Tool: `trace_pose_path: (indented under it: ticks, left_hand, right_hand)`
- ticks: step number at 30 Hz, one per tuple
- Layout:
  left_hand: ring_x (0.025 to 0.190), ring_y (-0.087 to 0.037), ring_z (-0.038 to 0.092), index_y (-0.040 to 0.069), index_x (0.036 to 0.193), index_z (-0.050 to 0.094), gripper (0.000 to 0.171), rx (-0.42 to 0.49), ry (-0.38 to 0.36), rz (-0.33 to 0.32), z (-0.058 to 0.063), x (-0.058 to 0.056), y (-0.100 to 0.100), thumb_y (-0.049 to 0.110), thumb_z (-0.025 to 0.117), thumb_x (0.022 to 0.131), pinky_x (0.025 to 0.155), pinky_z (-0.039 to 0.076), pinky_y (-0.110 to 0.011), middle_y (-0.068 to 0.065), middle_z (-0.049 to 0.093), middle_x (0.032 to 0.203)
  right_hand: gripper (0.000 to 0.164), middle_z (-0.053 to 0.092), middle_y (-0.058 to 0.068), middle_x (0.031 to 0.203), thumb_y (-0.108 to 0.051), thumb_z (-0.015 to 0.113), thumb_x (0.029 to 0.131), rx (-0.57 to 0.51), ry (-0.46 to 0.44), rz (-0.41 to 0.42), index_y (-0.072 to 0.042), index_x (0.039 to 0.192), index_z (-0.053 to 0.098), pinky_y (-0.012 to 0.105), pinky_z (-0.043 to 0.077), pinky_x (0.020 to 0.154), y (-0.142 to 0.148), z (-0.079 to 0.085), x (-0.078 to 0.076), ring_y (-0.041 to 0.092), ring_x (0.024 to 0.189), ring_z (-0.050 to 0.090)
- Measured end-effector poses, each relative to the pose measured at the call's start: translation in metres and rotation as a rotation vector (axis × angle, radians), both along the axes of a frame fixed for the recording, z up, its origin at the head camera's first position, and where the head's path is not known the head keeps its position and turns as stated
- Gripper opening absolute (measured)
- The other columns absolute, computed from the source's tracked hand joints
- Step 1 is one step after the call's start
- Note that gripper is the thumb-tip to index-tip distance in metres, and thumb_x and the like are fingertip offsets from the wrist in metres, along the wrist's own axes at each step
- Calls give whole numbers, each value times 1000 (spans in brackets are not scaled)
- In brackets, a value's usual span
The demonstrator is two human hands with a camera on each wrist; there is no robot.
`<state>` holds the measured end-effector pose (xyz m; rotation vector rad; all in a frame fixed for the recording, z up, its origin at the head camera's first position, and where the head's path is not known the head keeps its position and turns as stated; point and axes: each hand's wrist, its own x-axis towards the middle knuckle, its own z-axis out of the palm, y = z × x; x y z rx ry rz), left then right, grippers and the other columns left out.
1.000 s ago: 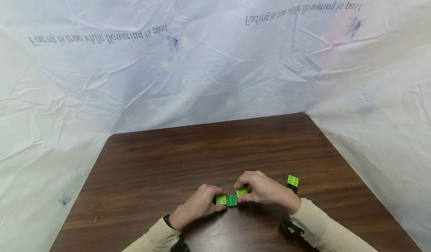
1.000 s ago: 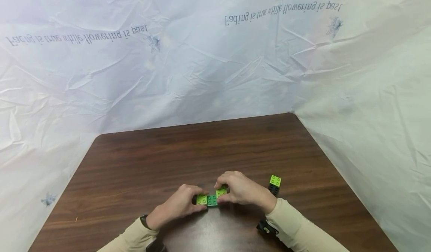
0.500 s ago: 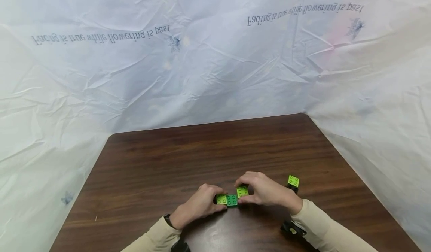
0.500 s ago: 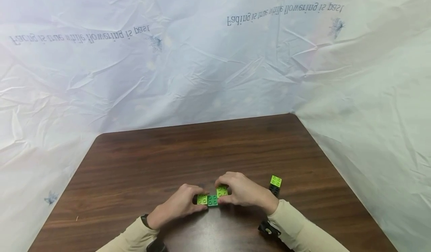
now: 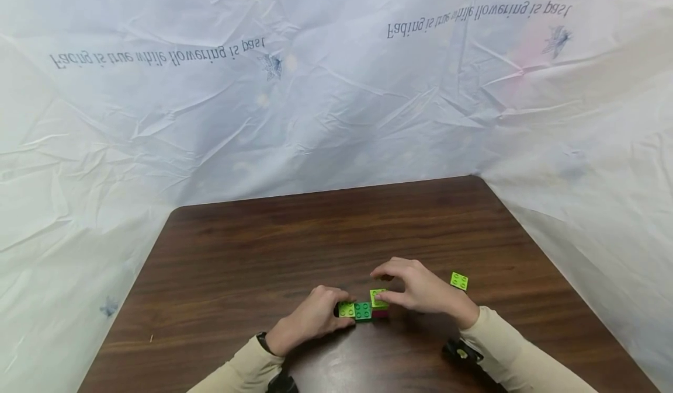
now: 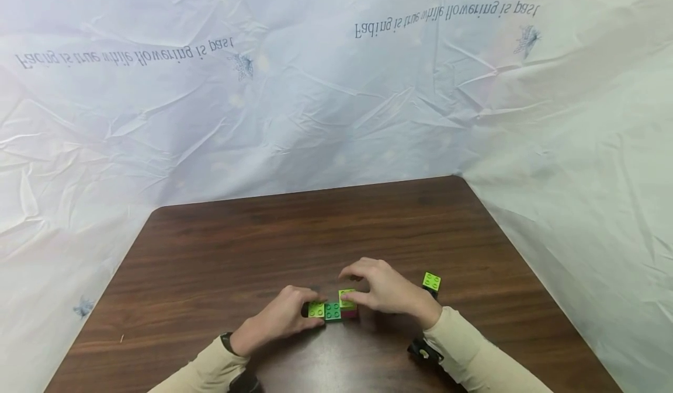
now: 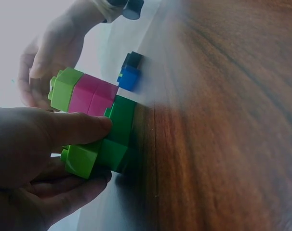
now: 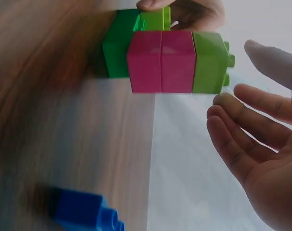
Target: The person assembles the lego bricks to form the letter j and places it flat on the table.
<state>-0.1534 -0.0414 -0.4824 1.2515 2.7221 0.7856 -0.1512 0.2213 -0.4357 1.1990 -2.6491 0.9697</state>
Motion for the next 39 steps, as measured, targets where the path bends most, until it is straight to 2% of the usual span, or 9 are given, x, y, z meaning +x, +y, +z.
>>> trace_pose_path:
  ticks: [6, 13, 22, 29, 39]
  left_hand:
    - [88, -1, 64, 11, 109, 73, 33, 1, -1, 4, 0, 0, -1, 27, 80, 81, 72, 51, -16, 3, 73, 98]
    - [88, -1, 64, 10, 111, 73, 34, 8, -9, 1, 0, 2, -1, 26, 80, 82, 71, 50, -15, 3, 73, 99]
    - [87, 0, 63, 11, 111, 73, 34, 0, -4, 5, 1, 2, -1, 26, 80, 81, 71, 50, -15, 3, 73, 99]
    - [87, 0, 63, 11, 111, 73, 34, -7, -8, 3, -1, 2, -1, 27, 80, 82, 71, 50, -15, 3, 73, 99]
    - [88, -1, 64, 11, 111, 73, 34, -6, -1, -4, 1, 1, -1, 27, 80, 82, 72, 51, -16, 3, 73, 99]
  right_hand:
    - [34, 66, -6, 113, -34, 70, 90, -39, 29, -101, -21, 120, 65, 33, 55, 79, 13, 3, -2, 12, 96, 64]
    - [37, 67, -8, 108, -28, 78, 83, -39, 146, -215, -17, 117, 67, 32, 55, 76, 32, 3, -6, 13, 92, 65]
    - [39, 69, -1, 107, -25, 81, 80, -25, 202, -289, -14, 115, 68, 32, 54, 74, 47, 4, -7, 15, 90, 65]
    - [42, 70, 3, 110, -24, 82, 79, -9, 215, -330, -12, 116, 68, 35, 55, 73, 56, 3, -6, 17, 90, 66]
    - [42, 69, 7, 110, -26, 80, 80, 13, 184, -407, -12, 118, 67, 43, 54, 75, 69, 2, -6, 21, 93, 65]
